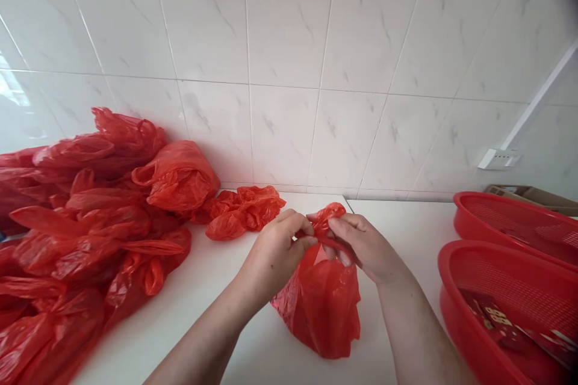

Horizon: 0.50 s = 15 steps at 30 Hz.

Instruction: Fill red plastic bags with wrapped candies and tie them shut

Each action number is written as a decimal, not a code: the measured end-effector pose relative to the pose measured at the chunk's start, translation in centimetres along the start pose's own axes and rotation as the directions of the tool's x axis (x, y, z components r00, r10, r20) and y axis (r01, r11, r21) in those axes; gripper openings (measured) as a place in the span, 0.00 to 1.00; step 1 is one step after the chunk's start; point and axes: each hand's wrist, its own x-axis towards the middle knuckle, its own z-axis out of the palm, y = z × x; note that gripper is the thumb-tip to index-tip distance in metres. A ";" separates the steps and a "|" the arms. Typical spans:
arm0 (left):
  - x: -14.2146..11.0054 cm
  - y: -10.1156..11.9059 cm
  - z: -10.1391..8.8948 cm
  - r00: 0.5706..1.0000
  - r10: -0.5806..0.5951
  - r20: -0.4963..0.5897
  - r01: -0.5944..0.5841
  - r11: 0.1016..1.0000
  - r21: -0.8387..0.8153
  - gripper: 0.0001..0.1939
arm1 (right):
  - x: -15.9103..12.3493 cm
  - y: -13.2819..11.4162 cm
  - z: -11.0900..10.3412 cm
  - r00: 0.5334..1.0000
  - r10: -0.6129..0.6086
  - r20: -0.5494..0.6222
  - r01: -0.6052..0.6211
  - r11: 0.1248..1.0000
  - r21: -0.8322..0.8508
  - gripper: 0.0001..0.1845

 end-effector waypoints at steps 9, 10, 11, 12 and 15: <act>0.2 -1.0 0.4 0.978 -0.164 0.128 0.194 0.939 -0.283 0.07 | -0.4 0.0 -1.3 1.000 0.004 0.022 -0.001 0.991 -0.137 0.07; 0.2 -0.9 0.5 0.978 -0.177 0.113 0.202 0.941 -0.273 0.07 | -0.3 -0.2 -1.1 0.999 0.033 -0.011 -0.035 0.983 -0.181 0.09; 0.2 -0.7 0.6 0.978 -0.184 0.099 0.204 0.943 -0.264 0.07 | -0.2 -0.2 -0.9 0.997 0.056 -0.051 -0.066 0.972 -0.226 0.14; 0.1 -0.5 0.7 0.979 -0.184 0.090 0.201 0.945 -0.256 0.07 | -0.1 -0.1 -0.7 0.992 0.075 -0.101 -0.100 0.955 -0.280 0.18; -0.2 0.0 1.1 0.984 -0.163 0.074 0.176 0.960 -0.217 0.06 | 0.5 0.9 -0.8 0.965 0.096 -0.243 -0.195 0.884 -0.425 0.20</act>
